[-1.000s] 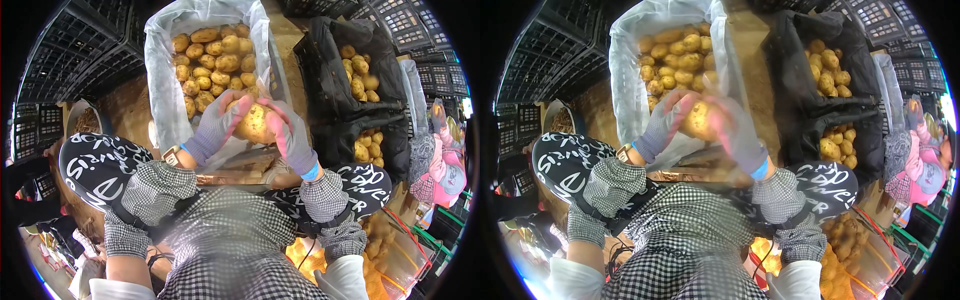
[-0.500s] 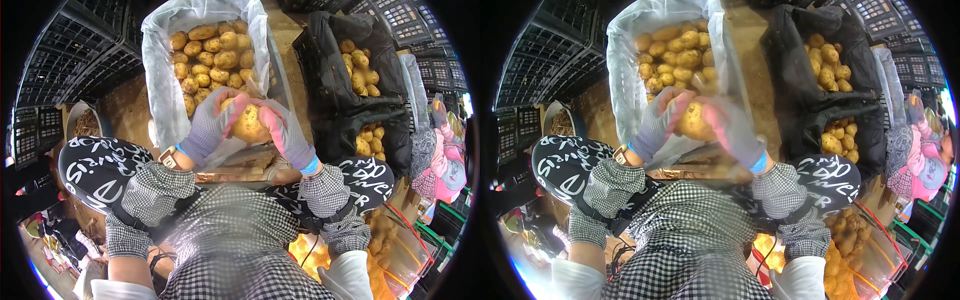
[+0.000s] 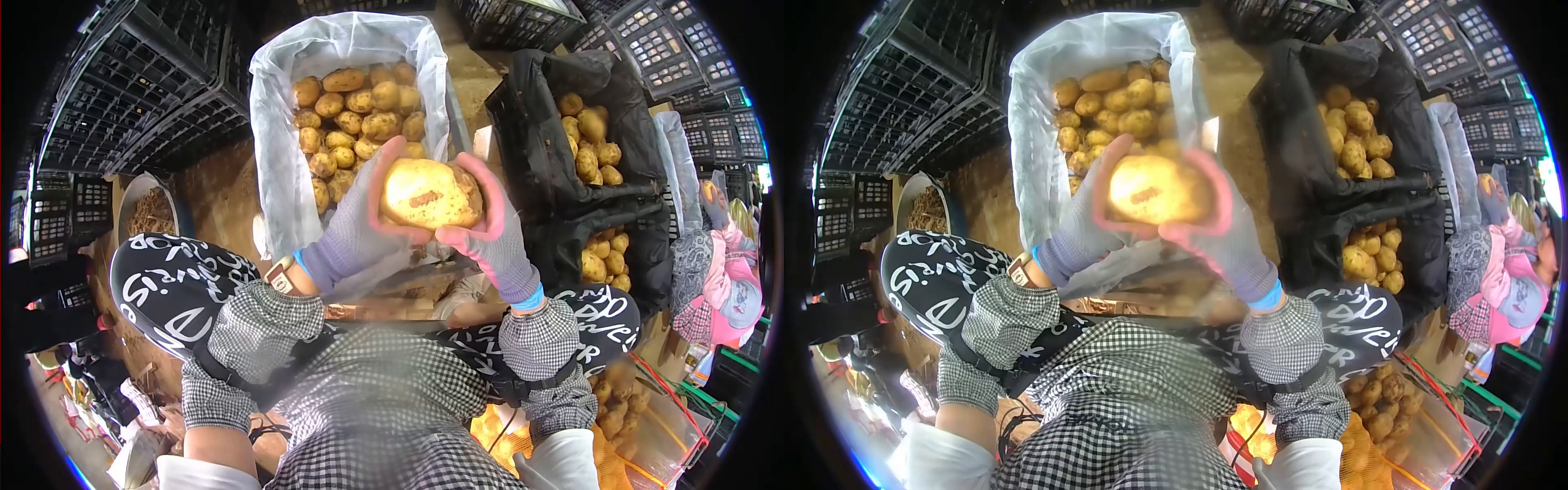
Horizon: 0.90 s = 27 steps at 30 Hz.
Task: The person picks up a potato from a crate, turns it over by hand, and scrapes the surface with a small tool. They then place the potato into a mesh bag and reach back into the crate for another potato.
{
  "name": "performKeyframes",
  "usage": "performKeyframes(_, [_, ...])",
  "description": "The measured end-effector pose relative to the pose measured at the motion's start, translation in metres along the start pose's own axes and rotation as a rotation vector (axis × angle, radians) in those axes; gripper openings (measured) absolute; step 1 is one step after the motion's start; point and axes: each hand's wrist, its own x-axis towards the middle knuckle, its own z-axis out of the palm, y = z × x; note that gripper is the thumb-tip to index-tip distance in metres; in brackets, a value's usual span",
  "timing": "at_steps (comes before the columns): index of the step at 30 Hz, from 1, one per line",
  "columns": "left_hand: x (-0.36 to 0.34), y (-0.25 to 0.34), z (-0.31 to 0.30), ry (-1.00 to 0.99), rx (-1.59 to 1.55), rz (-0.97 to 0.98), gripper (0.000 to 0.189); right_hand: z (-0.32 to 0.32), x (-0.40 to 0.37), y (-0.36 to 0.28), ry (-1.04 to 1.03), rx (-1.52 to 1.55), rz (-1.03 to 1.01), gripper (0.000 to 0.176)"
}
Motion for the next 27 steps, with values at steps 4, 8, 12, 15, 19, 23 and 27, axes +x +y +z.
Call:
performKeyframes(4, [0.000, 0.005, -0.002, -0.057, -0.371, -0.159, 0.107, -0.002, -0.004, 0.007, -0.014, -0.142, -0.039, 0.093])
performKeyframes(8, [-0.001, 0.009, -0.002, -0.102, -0.618, -0.266, 0.090, 0.000, -0.007, 0.000, 0.000, -0.322, -0.034, 0.092])
performKeyframes(12, [-0.002, 0.011, -0.008, -0.152, -0.569, -0.263, 0.069, 0.001, -0.008, -0.004, 0.005, -0.391, -0.068, 0.092])
performKeyframes(15, [0.003, 0.008, -0.013, -0.147, -0.469, -0.226, 0.066, -0.001, -0.008, -0.004, -0.021, -0.426, -0.097, 0.090])
performKeyframes(19, [0.004, 0.011, -0.005, -0.041, -0.543, -0.262, 0.068, -0.009, -0.006, -0.001, -0.006, -0.192, 0.084, 0.076])
performKeyframes(23, [0.025, -0.018, -0.016, 0.025, -0.664, -0.163, 0.061, -0.020, -0.005, -0.001, 0.076, 0.352, 0.248, 0.059])
performKeyframes(27, [0.035, -0.089, -0.030, -0.035, 0.294, -0.429, 0.055, -0.053, -0.003, -0.022, 0.362, 0.855, 0.161, 0.043])
